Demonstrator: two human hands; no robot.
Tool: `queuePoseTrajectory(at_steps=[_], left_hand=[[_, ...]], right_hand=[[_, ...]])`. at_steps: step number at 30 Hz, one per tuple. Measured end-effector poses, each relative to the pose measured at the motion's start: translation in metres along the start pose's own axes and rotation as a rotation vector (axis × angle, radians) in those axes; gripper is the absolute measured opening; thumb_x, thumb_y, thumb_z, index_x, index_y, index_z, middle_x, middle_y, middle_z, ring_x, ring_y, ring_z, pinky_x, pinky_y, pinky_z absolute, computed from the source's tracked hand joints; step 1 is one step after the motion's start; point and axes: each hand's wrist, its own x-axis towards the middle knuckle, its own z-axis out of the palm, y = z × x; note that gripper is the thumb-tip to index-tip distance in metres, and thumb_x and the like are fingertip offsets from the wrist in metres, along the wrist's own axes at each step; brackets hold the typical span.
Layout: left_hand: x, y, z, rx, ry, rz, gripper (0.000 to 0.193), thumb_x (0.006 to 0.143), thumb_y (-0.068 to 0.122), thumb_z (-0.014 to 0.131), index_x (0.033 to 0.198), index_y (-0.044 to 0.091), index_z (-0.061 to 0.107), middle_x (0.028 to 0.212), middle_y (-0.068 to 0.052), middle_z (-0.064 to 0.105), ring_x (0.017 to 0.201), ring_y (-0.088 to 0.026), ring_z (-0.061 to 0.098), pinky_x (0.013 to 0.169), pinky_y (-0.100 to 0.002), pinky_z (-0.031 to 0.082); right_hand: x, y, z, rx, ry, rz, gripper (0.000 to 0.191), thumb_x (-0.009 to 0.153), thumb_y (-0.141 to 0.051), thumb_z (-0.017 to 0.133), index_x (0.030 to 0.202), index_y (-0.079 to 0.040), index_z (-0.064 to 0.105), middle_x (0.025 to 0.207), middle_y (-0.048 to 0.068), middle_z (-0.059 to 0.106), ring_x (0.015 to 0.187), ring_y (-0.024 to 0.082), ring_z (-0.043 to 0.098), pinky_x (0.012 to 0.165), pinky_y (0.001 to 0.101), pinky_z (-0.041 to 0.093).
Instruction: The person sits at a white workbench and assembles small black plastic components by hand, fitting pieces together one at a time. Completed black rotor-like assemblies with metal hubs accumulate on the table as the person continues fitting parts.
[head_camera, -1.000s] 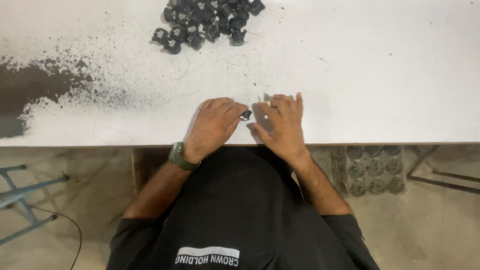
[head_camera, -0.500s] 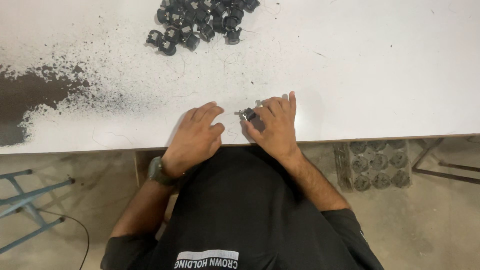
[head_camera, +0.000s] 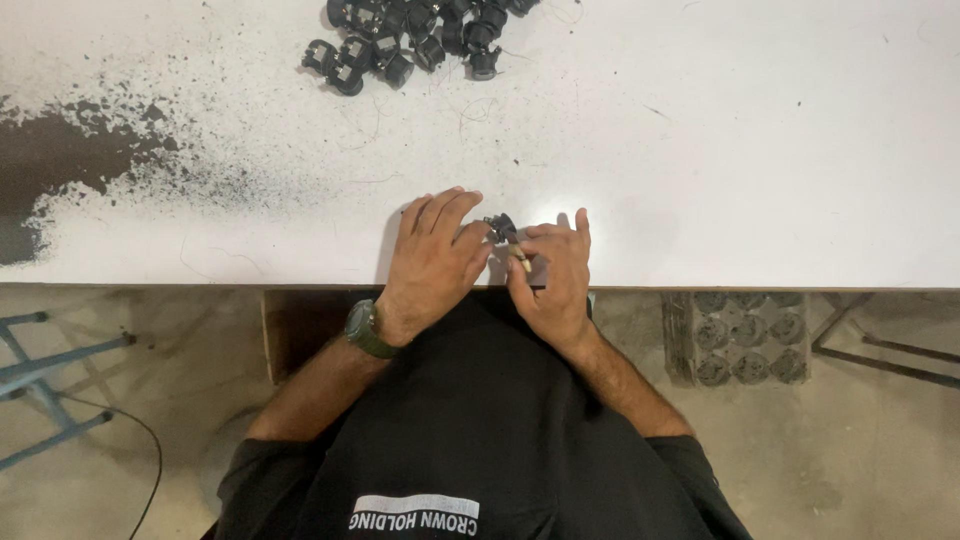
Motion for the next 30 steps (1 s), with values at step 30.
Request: queuePoseTrajectory(at_steps=[30], left_hand=[[-0.013, -0.007, 0.016, -0.147, 0.047, -0.016, 0.009, 0.091, 0.011, 0.077, 0.098, 0.009, 0.073, 0.131, -0.008, 0.062, 0.13, -0.027, 0.057, 0.112, -0.05, 0.042]], right_hand=[[0.002, -0.009, 0.004, -0.021, -0.092, 0.032, 0.024, 0.083, 0.001, 0.078, 0.1, -0.007, 0.064, 0.103, 0.008, 0.067, 0.11, 0.027, 0.066, 0.126, 0.0605, 0.029]])
